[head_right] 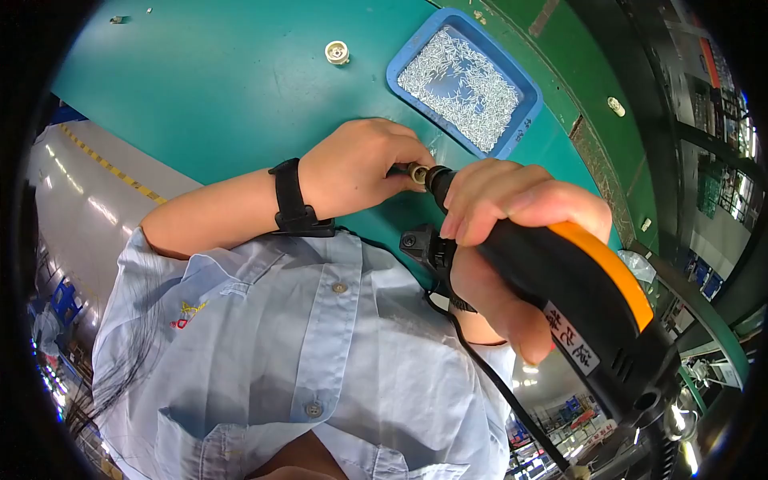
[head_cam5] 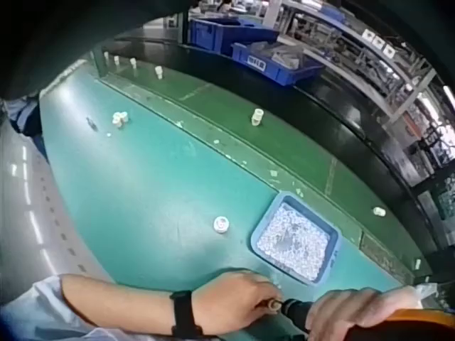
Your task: Repeatedly assembling small cylindrical components onto a green base using an electric screwdriver on a production line.
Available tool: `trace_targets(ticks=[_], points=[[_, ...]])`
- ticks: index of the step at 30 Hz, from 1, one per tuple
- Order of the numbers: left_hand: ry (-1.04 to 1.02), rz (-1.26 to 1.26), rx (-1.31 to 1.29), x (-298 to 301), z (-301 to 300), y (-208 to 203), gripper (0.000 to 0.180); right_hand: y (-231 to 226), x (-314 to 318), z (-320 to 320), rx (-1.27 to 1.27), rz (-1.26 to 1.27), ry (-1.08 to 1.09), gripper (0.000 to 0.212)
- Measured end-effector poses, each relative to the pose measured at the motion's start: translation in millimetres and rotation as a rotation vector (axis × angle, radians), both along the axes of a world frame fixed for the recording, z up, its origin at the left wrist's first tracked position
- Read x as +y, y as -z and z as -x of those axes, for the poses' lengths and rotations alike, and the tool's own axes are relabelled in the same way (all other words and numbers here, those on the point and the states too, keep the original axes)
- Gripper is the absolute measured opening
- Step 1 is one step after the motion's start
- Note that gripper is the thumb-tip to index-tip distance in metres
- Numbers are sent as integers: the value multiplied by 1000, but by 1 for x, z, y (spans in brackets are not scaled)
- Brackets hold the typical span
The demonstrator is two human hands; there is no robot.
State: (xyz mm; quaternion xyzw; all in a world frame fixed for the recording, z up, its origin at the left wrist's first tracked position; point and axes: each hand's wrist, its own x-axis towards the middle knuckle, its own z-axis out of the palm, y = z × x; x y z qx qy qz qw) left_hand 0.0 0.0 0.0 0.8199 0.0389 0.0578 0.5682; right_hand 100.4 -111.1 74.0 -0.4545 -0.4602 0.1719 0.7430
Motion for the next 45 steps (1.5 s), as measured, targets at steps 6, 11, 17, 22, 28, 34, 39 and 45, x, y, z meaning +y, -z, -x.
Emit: trace_targets(ticks=[6, 11, 17, 22, 28, 34, 39, 45], points=[[-56, -90, -131, -5, -4, 9, 15, 5, 0, -2, 37, -62, 9, 82], [24, -310, -168, 19, -9, -27, 20, -36, -23, 2, -6, -401, 36, 77], [-134, -605, -94, 136, -109, -84, 21, -45, -58, -4, -44, -331, 342, 69], [-114, -696, 5, 175, -195, -36, 24, -15, -50, -10, 19, -252, 389, 67], [-209, -787, -295, 186, -213, -47, 35, -8, -55, -18, -4, -195, 468, 66], [-233, -570, -201, 242, -203, -23, 36, -2, -55, -24, 45, -186, 572, 67], [-67, -59, -13, 254, -198, -3, 10, 4, -56, -27, 181, -192, 552, 66], [-81, -230, -179, 168, -134, -84, 15, 1, -70, -35, 237, -256, 538, 66]])
